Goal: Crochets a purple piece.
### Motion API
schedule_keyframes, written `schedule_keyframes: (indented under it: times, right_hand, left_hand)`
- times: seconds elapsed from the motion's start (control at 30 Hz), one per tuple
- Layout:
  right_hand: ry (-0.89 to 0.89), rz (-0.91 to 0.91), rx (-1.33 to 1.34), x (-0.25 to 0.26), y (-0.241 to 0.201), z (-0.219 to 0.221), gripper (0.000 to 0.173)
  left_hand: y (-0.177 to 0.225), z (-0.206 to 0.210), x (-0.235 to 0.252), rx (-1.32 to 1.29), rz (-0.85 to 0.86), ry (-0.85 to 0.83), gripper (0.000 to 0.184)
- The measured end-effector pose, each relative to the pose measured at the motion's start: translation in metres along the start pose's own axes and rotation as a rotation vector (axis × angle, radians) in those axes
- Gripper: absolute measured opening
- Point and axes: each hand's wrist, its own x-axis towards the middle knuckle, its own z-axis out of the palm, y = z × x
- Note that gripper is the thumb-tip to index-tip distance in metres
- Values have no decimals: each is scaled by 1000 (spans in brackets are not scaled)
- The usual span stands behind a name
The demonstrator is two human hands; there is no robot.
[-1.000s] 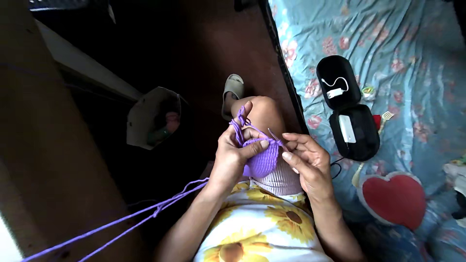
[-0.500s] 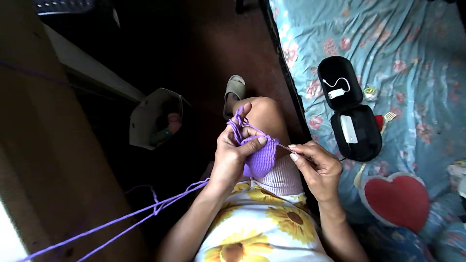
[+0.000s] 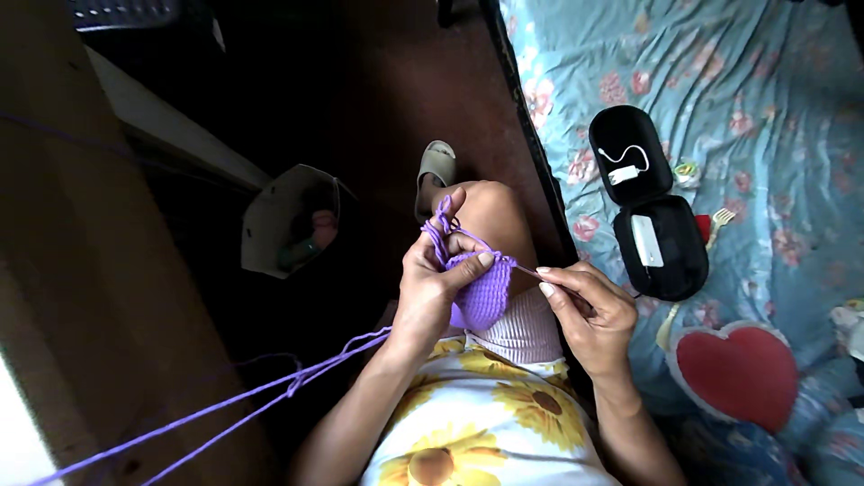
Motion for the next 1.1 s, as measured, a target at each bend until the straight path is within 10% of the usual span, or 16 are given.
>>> schedule_keyframes:
  times: [1.1]
  right_hand:
    - [34,-104,-258,-1,-4,5,15]
  left_hand:
    - [-5,-1,0,23,1,0,69]
